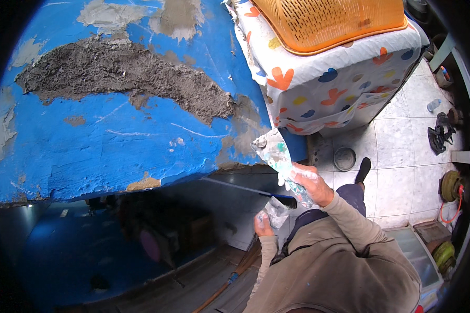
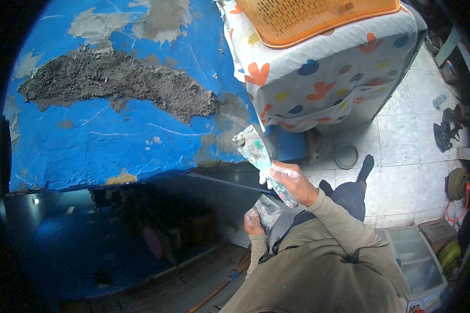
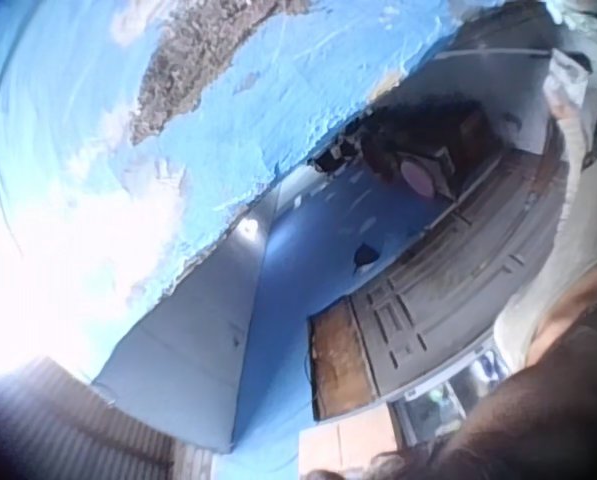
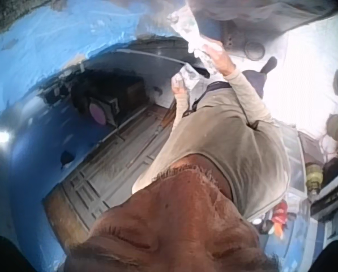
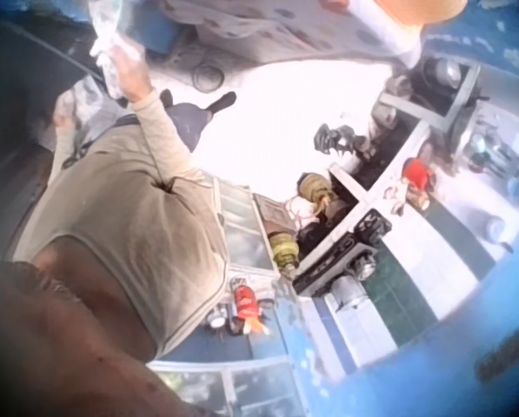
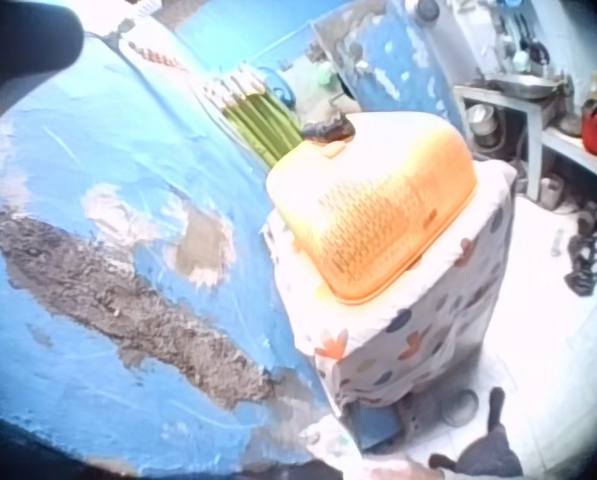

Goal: The person applies plaster to a damaged blue wall using a trowel and a hawk. They repeatedly scoop plaster from a bucket and smooth it onto the wall surface.

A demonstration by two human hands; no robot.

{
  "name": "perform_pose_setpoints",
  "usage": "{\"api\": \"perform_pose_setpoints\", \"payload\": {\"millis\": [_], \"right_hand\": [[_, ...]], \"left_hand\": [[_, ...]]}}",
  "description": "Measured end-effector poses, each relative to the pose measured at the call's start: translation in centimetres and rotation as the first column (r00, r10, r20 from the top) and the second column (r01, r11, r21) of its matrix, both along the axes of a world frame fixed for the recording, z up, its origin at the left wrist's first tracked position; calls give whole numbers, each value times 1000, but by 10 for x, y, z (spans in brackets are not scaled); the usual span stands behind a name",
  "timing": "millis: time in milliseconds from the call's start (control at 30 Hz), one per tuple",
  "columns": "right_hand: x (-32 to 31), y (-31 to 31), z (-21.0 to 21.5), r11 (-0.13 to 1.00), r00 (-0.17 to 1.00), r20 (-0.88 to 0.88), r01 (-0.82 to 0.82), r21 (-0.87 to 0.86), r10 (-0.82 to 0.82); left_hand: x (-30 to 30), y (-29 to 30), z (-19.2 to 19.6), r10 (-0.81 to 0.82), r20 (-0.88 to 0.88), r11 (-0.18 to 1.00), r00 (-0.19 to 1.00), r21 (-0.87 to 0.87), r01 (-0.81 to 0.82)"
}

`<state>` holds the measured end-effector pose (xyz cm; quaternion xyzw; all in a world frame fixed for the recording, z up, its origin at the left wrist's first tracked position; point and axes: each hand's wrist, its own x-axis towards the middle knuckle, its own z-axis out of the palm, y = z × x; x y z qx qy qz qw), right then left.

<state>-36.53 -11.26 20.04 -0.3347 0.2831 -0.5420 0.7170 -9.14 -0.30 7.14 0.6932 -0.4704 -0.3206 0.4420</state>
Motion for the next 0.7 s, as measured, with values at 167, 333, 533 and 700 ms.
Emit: {"api": "perform_pose_setpoints", "payload": {"millis": [167, 333, 533, 700], "right_hand": [[4, -6, 1, 998, 999, -46, -26, -49, 23], [-1, -3, -5, 998, 998, 22, -53, 34, 52], [-7, 9, -16, 993, 999, 24, -42, 110, 40], [-13, 17, -23, 978, 994, 98, -60, 199, 41]], "left_hand": [[3, 3, -2, -2, 58, 1000, 998, -21, 3], [-5, 4, 3, 1, -17, 1000, 1000, -15, -2], [-8, 4, 8, -32, 59, 997, 998, 70, 28], [-6, 5, -8, -24, -30, 998, 999, 53, 26]]}}
